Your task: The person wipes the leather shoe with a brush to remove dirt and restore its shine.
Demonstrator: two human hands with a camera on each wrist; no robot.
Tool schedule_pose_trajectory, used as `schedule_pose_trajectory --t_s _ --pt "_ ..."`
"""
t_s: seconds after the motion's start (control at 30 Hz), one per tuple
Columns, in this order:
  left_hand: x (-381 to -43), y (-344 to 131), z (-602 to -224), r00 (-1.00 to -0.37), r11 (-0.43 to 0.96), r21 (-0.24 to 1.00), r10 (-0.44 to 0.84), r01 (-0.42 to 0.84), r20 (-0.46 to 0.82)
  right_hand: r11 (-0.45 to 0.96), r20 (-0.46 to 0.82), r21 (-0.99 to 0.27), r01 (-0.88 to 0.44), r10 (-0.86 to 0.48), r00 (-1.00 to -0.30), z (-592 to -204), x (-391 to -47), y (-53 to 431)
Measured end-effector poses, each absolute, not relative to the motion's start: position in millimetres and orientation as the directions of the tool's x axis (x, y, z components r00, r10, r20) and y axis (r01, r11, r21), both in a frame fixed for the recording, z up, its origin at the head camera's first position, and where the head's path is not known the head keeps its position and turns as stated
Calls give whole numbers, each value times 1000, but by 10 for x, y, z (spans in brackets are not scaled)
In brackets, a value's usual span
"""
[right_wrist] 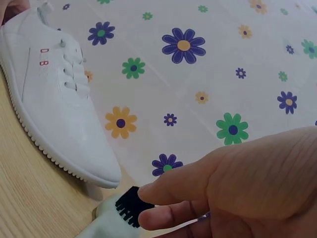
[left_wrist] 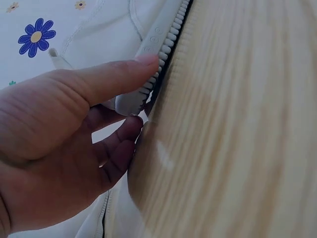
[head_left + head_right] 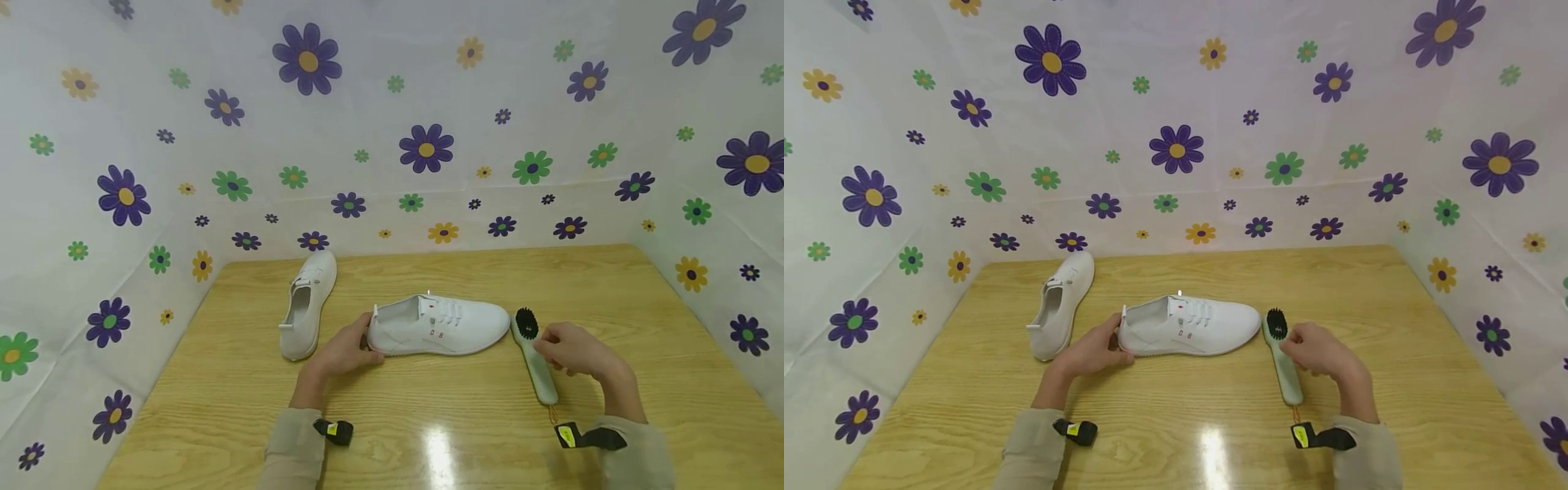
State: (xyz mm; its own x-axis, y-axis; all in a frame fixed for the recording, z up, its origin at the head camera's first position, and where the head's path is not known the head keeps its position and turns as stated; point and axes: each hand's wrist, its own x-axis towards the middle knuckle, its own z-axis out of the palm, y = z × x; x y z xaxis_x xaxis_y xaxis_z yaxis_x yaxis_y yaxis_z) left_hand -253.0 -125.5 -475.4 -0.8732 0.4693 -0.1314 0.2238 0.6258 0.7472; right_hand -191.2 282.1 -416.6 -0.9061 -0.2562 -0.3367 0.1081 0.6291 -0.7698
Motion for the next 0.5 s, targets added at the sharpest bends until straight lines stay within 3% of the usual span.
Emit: schedule_pose_trajectory --t_s 0.23,0.5 --pt "-2571 -1327 -4796 -856 627 756 481 186 -188 624 -333 -774 109 -254 -908 -4210 -1910 2851" --pt "-2603 -1353 -4844 -844 560 809 510 179 -166 649 -364 -749 135 -232 -902 -4301 -1957 2860"
